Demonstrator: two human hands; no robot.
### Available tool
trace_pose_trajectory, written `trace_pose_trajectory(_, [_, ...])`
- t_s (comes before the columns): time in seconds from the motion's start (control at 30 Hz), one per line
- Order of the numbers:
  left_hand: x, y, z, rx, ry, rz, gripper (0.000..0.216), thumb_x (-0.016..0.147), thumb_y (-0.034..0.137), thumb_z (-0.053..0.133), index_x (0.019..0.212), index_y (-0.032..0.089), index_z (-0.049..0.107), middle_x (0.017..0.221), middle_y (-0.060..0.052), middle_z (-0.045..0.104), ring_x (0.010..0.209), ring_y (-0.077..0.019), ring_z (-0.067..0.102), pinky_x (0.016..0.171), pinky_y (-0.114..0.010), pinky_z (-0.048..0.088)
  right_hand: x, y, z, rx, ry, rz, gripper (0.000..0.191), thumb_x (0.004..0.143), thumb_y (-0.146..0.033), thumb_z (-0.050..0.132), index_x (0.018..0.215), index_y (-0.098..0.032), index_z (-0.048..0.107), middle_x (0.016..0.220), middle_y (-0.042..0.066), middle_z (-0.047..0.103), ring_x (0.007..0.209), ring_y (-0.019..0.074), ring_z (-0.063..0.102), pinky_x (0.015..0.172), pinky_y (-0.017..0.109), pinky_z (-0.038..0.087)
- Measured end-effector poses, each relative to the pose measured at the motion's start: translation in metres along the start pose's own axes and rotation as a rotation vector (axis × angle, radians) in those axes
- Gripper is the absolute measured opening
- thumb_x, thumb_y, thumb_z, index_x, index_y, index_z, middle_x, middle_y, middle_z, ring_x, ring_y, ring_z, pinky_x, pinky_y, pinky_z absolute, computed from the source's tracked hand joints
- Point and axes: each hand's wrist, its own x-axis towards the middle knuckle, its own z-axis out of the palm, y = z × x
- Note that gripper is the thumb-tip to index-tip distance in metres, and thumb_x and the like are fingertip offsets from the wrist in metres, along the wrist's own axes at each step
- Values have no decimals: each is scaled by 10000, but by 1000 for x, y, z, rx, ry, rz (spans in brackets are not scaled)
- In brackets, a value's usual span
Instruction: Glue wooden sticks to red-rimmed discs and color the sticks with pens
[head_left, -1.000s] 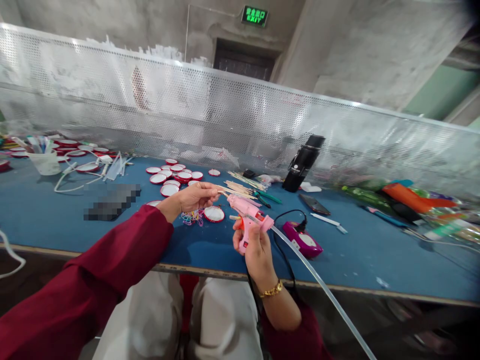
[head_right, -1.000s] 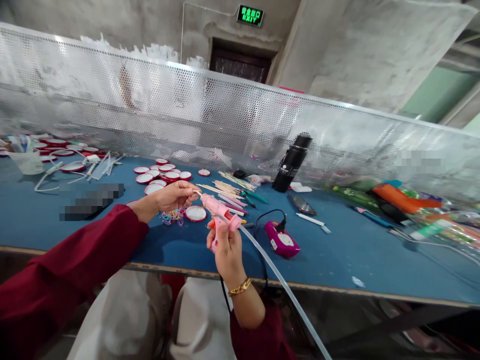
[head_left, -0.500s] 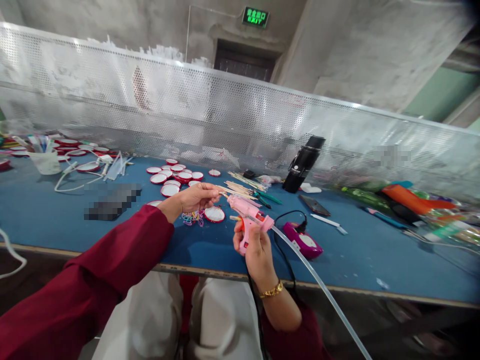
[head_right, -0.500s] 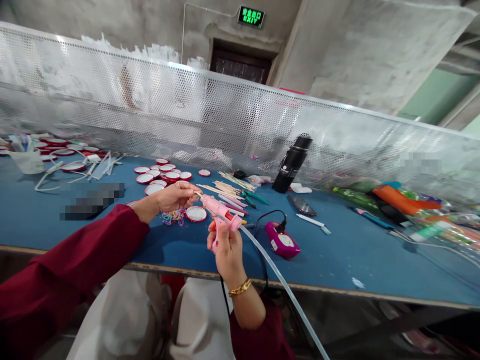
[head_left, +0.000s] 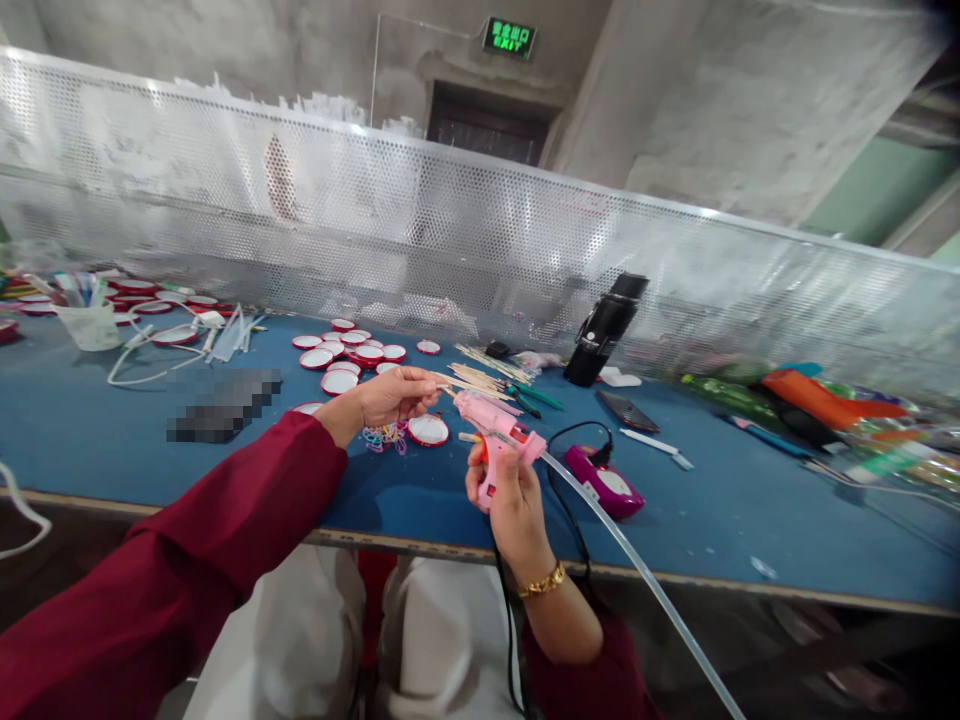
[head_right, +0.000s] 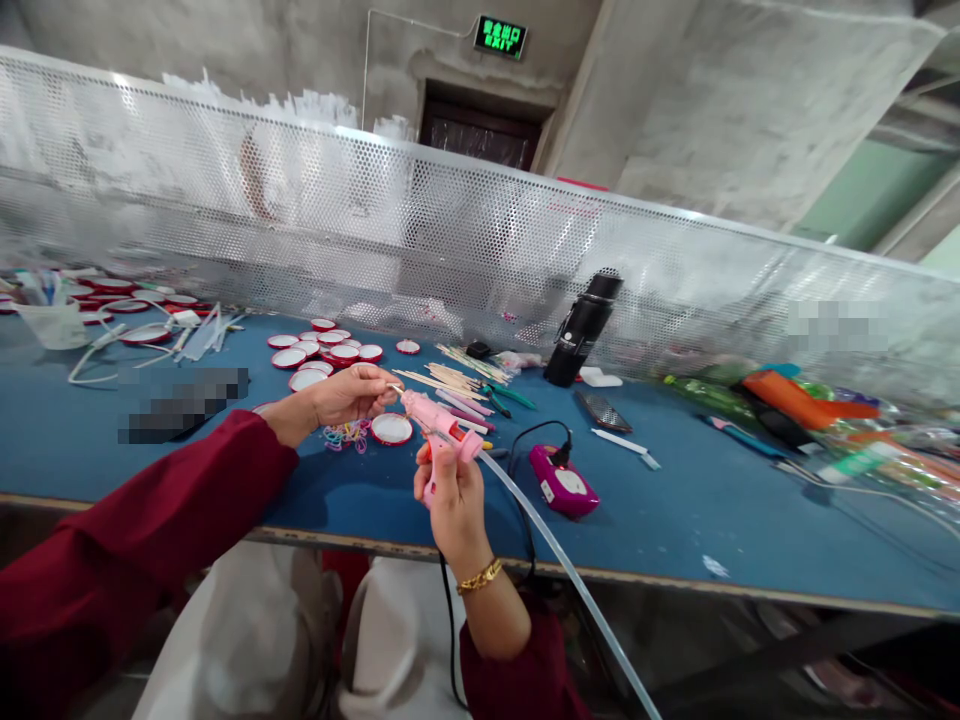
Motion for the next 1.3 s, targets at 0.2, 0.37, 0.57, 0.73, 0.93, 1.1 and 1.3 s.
trace_pose_trajectory(0.2, [0,1,1,0,-9,-1,330,653,222,825,915,68,696,709,-19,585,592,-51,538,527,-148,452,1,0,0,-12,1,-12,551,897,-665,357,834,-158,564,497,-26,496,417,70,410,413,204,293])
trace_pose_trajectory(0.37, [0,1,1,-4,-27,1,314,663,220,818,908,69,695,693,-17,577,593,-54,530,511,-148,435,0,-1,0,-20,19,1,548,897,-661,361,836,-156,565,506,-23,502,420,70,419,411,201,294])
trace_pose_trajectory(0.57, [0,0,0,1,-24,-3,289,691,213,798,922,77,691,701,-20,583,602,-57,533,526,-157,441,0,-1,0,-17,29,6,564,885,-677,365,851,-153,571,516,-21,505,422,75,426,405,204,296])
trace_pose_trajectory(0.73, [0,1,0,-3,-26,-2,297,675,229,811,904,83,692,703,-19,582,600,-58,529,533,-163,442,1,-2,0,-12,40,19,566,869,-689,387,846,-153,568,521,-21,504,418,74,419,401,206,292])
trace_pose_trajectory(0.93, [-1,2,2,-8,-11,0,252,696,207,794,882,79,683,694,-26,586,611,-62,531,540,-163,435,-1,-2,0,-6,46,27,576,854,-706,393,848,-156,565,526,-21,509,416,74,421,396,206,291])
trace_pose_trajectory(1.1, [-2,4,5,2,-9,-5,206,724,193,768,864,74,675,689,-27,582,600,-60,525,537,-162,434,0,-3,1,-12,48,32,590,851,-713,390,870,-152,572,521,-23,505,420,76,423,399,206,296])
trace_pose_trajectory(1.3, [-2,4,5,-6,-24,-8,172,738,186,756,842,78,669,689,-26,577,605,-59,528,537,-158,436,0,-4,1,-14,62,40,583,859,-704,385,846,-153,573,534,-11,517,422,81,429,403,215,299])
